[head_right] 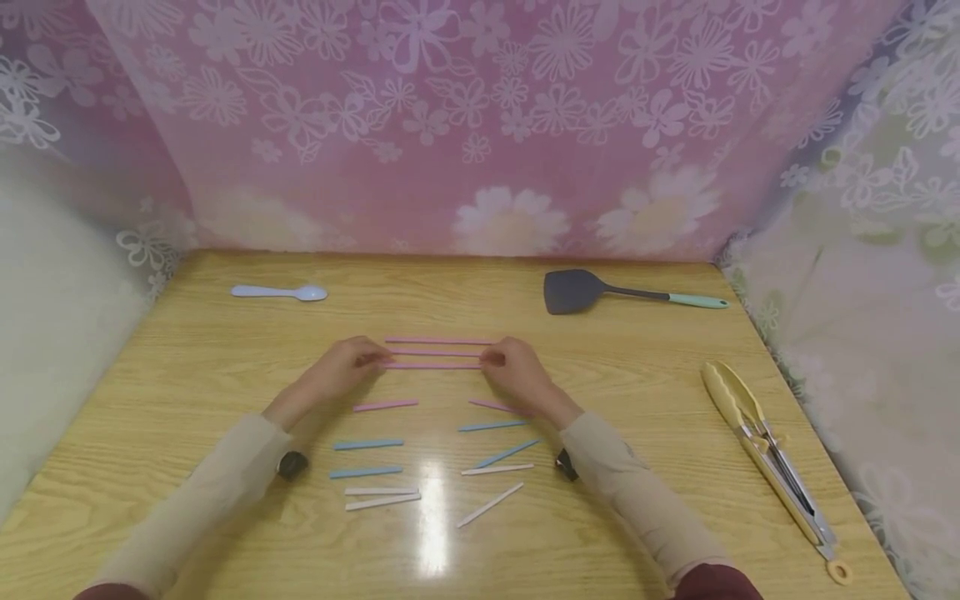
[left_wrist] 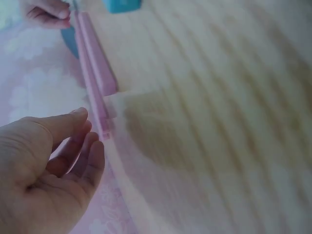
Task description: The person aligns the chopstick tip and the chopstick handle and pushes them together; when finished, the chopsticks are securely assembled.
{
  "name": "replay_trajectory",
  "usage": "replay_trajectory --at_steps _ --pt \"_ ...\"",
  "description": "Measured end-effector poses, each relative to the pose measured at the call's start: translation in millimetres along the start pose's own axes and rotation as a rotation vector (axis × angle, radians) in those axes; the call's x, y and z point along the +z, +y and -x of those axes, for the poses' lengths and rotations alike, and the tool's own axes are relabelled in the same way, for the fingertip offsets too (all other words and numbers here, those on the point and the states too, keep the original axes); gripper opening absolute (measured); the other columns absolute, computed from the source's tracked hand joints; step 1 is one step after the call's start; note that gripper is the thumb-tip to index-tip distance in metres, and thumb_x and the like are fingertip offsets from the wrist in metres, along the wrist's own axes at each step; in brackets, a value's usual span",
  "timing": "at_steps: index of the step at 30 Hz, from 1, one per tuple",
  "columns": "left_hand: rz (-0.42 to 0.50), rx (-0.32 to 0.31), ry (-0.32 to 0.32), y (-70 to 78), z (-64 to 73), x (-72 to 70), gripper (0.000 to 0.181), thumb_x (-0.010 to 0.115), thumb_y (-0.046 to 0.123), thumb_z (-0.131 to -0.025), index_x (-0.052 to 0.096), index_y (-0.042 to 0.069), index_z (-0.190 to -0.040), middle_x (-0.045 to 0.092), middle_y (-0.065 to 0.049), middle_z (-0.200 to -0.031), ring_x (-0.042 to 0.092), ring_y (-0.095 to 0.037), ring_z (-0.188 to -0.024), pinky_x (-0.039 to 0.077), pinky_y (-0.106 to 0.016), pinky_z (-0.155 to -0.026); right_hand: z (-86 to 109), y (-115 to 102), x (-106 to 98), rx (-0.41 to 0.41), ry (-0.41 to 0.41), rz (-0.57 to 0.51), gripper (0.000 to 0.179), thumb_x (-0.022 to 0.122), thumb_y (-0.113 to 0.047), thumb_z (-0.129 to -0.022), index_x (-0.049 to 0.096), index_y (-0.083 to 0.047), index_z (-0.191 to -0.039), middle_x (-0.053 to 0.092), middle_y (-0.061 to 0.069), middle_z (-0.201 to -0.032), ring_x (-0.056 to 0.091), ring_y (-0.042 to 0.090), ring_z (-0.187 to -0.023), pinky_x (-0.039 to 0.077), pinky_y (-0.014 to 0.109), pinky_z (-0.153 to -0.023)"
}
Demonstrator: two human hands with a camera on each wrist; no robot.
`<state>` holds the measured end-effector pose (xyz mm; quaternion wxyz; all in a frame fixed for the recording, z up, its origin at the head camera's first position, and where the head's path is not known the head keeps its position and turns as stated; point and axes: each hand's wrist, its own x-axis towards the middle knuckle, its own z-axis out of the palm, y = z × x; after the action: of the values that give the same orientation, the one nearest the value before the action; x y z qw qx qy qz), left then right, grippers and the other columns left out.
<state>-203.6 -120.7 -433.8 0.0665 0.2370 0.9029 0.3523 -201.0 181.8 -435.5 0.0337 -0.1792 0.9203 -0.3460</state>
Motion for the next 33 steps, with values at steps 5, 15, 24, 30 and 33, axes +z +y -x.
replay_trajectory --at_steps 5,15,24,30,33 --pt "0.021 0.012 0.010 0.8 8.1 -3.6 0.024 0.058 0.000 -0.092 0.064 -0.005 -0.115 0.065 -0.015 -0.102 0.060 -0.025 -0.093 0.053 -0.038 -0.084 8.6 3.2 -6.7 0.031 -0.006 -0.030 0.016 0.066 -0.008 -0.088 0.071 0.002 -0.100 0.066 0.011 -0.091 0.060 0.026 -0.086 0.052 0.040 -0.080" --pt "0.152 -0.052 -0.058 6.3 28.5 2.2 0.027 0.056 0.008 -0.096 0.063 -0.001 -0.120 0.067 -0.012 -0.109 0.062 -0.025 -0.102 0.052 -0.038 -0.087 29.1 2.9 -10.5 0.118 -0.104 -0.068 0.020 0.067 -0.012 -0.089 0.070 -0.001 -0.105 0.067 0.011 -0.099 0.061 0.024 -0.090 0.052 0.039 -0.080" --pt "0.186 -0.056 -0.100 9.0 39.7 10.4 0.030 0.059 0.013 -0.095 0.062 -0.001 -0.121 0.065 -0.015 -0.117 0.060 -0.029 -0.110 0.049 -0.042 -0.094 40.5 1.6 -12.5 0.131 -0.168 -0.114 0.025 0.067 -0.013 -0.089 0.068 0.003 -0.107 0.067 0.013 -0.100 0.061 0.021 -0.088 0.052 0.031 -0.078" --pt "0.158 -0.013 -0.117 6.1 40.5 13.4 0.028 0.060 0.013 -0.094 0.064 -0.002 -0.117 0.065 -0.014 -0.115 0.060 -0.028 -0.108 0.050 -0.040 -0.092 45.6 3.4 -14.4 0.112 -0.196 -0.080 0.024 0.070 -0.015 -0.086 0.069 0.002 -0.103 0.065 0.007 -0.089 0.055 0.015 -0.080 0.048 0.027 -0.071" --pt "0.148 0.001 -0.132 4.2 40.4 14.4 0.027 0.061 0.012 -0.093 0.065 -0.002 -0.116 0.066 -0.014 -0.112 0.061 -0.026 -0.102 0.052 -0.036 -0.088 47.1 6.4 -13.3 0.097 -0.215 -0.063 0.024 0.071 -0.015 -0.086 0.069 0.001 -0.103 0.063 0.004 -0.087 0.052 0.014 -0.077 0.046 0.026 -0.069"
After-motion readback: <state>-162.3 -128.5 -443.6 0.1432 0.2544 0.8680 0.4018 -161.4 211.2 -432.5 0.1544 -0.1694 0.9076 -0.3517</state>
